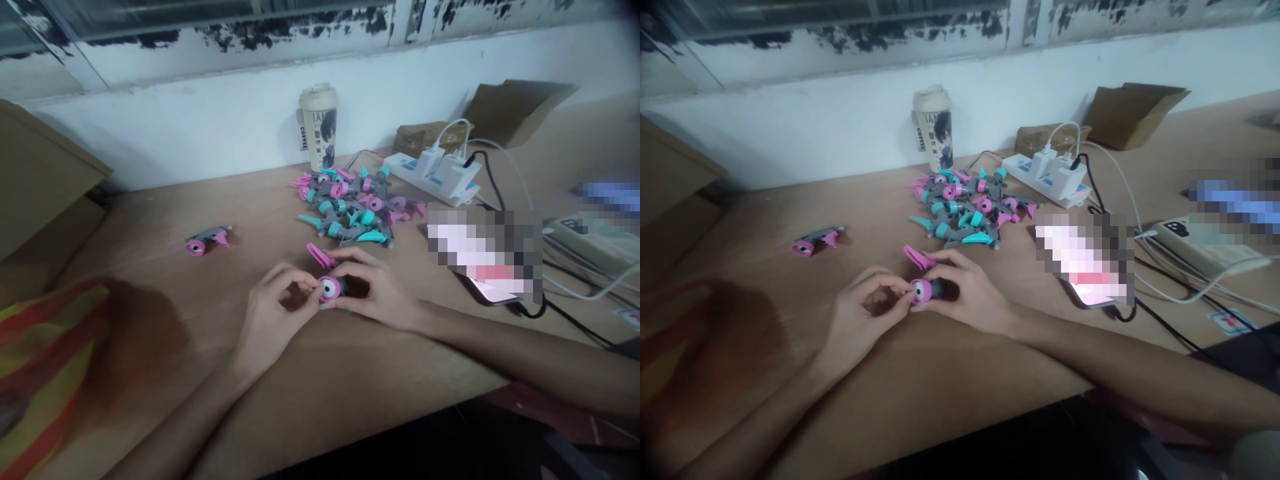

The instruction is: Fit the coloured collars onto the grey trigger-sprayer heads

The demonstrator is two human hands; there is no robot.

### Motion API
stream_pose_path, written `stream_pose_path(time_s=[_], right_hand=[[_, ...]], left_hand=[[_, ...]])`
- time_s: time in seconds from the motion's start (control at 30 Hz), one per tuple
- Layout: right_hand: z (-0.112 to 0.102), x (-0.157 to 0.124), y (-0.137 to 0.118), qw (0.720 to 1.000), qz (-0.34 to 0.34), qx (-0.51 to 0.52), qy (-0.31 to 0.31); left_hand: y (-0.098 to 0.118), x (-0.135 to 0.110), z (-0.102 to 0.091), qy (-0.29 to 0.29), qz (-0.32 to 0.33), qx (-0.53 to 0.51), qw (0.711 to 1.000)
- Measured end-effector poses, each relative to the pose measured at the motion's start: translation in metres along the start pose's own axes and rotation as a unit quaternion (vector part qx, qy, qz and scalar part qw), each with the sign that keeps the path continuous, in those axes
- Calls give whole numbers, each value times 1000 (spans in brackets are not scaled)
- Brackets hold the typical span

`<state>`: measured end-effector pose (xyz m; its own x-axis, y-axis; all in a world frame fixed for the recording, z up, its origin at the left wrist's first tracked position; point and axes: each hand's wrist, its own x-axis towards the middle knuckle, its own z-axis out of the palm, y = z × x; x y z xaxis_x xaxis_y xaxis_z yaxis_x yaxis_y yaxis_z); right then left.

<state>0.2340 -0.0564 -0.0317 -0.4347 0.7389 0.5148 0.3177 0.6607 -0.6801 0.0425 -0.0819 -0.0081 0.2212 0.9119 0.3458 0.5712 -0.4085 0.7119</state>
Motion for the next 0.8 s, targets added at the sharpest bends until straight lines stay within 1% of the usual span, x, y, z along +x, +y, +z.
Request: stream_pose_path(time_s=[0.1,0.2,0.5,0.63,0.8], right_hand=[[0,-1,1,1000,-6,-4,-2],[0,-1,2,1000,-13,-8,3],[0,0,2,1000,-16,-22,8],[0,0,1,1000,-17,-20,7],[0,0,1,999,-21,-25,11]], left_hand=[[2,0,0,-6,35,17,999],[3,0,2,-2,54,30,998],[9,-2,3,20,55,64,996],[12,-1,1,16,61,95,994],[11,-1,0,8,46,106,993]])
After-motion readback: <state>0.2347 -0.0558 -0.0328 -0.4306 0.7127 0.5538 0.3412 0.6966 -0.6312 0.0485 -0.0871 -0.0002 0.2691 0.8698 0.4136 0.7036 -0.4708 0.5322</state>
